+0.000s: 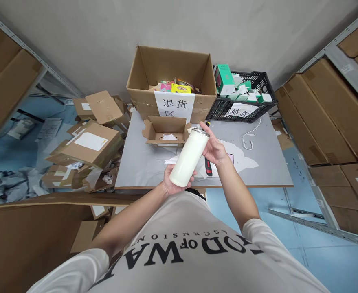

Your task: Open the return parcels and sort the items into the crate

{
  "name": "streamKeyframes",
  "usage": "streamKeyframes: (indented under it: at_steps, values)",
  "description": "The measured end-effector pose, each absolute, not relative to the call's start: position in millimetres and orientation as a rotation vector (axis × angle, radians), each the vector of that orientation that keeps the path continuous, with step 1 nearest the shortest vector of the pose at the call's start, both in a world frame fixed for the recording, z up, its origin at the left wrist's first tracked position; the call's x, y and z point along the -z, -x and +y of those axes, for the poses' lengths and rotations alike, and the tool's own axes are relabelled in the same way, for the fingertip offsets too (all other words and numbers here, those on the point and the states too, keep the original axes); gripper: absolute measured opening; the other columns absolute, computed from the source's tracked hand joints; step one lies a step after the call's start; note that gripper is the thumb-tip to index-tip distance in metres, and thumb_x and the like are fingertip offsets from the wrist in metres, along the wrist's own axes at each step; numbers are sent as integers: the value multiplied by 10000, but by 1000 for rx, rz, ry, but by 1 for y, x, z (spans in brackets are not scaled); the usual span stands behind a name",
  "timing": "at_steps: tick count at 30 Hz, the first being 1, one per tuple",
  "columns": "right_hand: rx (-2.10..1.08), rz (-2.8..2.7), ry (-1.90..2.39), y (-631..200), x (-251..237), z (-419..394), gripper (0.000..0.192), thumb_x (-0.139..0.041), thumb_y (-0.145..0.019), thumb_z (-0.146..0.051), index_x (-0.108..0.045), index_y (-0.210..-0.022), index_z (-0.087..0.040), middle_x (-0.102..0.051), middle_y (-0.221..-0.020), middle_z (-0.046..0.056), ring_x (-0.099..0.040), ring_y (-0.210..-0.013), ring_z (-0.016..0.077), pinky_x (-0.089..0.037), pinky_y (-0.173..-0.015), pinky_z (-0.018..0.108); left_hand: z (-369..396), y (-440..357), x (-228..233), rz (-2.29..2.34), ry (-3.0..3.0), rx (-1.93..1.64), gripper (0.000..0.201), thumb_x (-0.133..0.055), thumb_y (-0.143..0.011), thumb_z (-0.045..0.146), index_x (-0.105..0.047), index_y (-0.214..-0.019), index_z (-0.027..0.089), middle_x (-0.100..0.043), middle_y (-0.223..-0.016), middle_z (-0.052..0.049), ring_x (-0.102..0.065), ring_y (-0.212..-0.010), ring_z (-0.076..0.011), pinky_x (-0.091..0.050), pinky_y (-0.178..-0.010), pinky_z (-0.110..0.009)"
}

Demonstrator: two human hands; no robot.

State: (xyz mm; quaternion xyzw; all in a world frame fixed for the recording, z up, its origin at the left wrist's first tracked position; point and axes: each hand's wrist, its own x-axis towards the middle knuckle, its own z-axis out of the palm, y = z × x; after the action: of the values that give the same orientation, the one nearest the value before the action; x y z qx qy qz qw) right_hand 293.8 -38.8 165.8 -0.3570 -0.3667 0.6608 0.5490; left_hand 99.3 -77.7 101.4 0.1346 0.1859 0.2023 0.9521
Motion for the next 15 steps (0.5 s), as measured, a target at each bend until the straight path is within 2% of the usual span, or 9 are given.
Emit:
streamKeyframes:
  at_steps: [7, 12, 15]
  values:
    - [-1545, -895, 901, -289, -158, -37, 629, -769, -621, -503, -553, -1174, -295, -614, -1216, 39, -594, -1072, 233, -514, -846, 388, -72, -99, -92, 363, -299, -335, 721, -501, -621, 634, -631, -1099, 110, -699, -915, -133, -629, -675, -198, -453, -570, -298]
    - [-1344, -895, 998, -295, -156, -34, 537, -765, -633, -476, -606, -1106, -277, -649, -1133, 28, -614, -1002, 221, -525, -815, 368, -72, -104, -98, 500, -413, -536, 582, -551, -727, 547, -621, -1129, 131, -677, -1090, -136, -640, -968, -289, -493, -794, -385]
    - [-1250, -938, 1089, -300, -158, -31, 528, -799, -595, -448, -630, -1060, -264, -645, -1131, 30, -615, -985, 220, -542, -757, 338, -71, -106, -94, 614, -598, -723, 618, -732, -646, 489, -608, -1145, 144, -664, -1133, -123, -605, -1060, -311, -477, -865, -393]
